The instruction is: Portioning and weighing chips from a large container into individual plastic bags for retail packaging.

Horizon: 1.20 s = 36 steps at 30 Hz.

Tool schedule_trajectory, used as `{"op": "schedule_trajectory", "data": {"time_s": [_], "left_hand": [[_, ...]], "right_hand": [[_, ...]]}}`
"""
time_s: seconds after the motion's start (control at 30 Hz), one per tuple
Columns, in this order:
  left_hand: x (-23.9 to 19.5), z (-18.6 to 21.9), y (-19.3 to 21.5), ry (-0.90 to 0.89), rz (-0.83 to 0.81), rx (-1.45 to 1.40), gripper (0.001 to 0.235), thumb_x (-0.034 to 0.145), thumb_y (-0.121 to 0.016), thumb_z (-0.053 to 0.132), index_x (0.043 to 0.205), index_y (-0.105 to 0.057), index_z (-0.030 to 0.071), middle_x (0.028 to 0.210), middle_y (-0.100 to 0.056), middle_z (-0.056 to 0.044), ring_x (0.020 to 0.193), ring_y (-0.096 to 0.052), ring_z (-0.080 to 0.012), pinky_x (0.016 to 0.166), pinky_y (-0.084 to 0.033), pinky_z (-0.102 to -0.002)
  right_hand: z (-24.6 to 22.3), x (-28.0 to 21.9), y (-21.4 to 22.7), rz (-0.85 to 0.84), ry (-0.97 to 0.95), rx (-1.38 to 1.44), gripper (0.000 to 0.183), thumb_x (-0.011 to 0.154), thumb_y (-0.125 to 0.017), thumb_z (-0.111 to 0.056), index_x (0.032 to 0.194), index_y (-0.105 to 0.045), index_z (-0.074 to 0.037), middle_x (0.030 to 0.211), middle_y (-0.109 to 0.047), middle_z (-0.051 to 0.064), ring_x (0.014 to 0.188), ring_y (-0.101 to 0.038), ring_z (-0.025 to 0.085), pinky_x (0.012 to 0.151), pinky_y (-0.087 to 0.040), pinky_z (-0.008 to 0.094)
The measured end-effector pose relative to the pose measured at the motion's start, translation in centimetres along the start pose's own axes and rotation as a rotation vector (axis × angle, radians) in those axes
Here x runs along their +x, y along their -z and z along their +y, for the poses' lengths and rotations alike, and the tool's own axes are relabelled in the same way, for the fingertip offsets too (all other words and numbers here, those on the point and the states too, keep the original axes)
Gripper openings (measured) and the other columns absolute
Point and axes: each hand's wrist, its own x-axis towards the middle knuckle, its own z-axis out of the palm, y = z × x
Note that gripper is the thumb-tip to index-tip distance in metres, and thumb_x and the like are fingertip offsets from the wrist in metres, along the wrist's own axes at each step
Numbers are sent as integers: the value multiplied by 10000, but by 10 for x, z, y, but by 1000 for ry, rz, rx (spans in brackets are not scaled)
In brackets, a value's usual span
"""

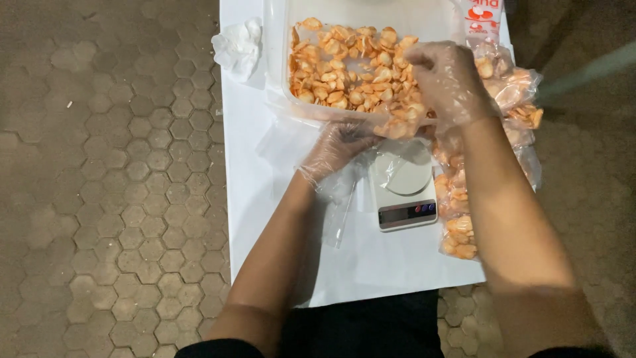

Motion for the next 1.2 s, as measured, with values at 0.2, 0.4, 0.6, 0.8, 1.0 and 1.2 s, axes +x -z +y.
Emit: {"op": "schedule_trajectory", "data": {"time_s": [0.2,0.4,0.6,0.8,1.0,1.2], "left_hand": [[2,1,0,7,-7,-53,261,940,-723,102,1192,-736,34,1161,-770,-82,1025,-746,-172,903,-654,-287],[1,1,0,66,26,-38,216,920,-748,122,1115,-773,35,1057,-795,-80,908,-745,-144,804,-648,-264],[-2,13,-4,49,-12,-53,223,937,-716,83,1145,-760,18,1113,-785,-104,984,-758,-183,882,-652,-293],[-1,9,-2,97,12,-97,194,942,-712,76,1118,-777,30,1109,-787,-77,977,-742,-155,864,-636,-271],[-7,30,-8,61,0,-190,196,943,-705,58,1123,-768,15,1134,-780,-104,1016,-748,-189,900,-629,-295],[-5,18,-6,74,14,-257,172,945,-710,33,1107,-767,16,1077,-786,-96,942,-749,-170,803,-630,-264]], "right_hand": [[7,48,-24,-124,-40,-167,395,976,-557,-75,1363,-637,-77,1426,-547,216,1298,-521,348,1125,-391,464],[48,81,-43,-180,82,-279,478,953,-510,-108,1418,-621,-120,1399,-570,223,1267,-507,417,1116,-352,465],[39,60,-25,-172,80,-451,209,1048,-625,-219,1088,-761,-65,1051,-696,239,962,-633,430,838,-489,533],[-20,-1,29,-109,179,125,248,1030,-656,-61,1248,-637,57,1252,-641,252,1143,-644,315,1034,-542,333],[-20,-39,61,-88,81,43,262,913,-867,-85,1145,-749,-66,1054,-690,43,875,-557,113,750,-487,238],[-16,-36,58,-195,443,-63,229,973,-800,-62,1187,-759,6,1122,-742,157,1004,-701,227,930,-547,320]]}}
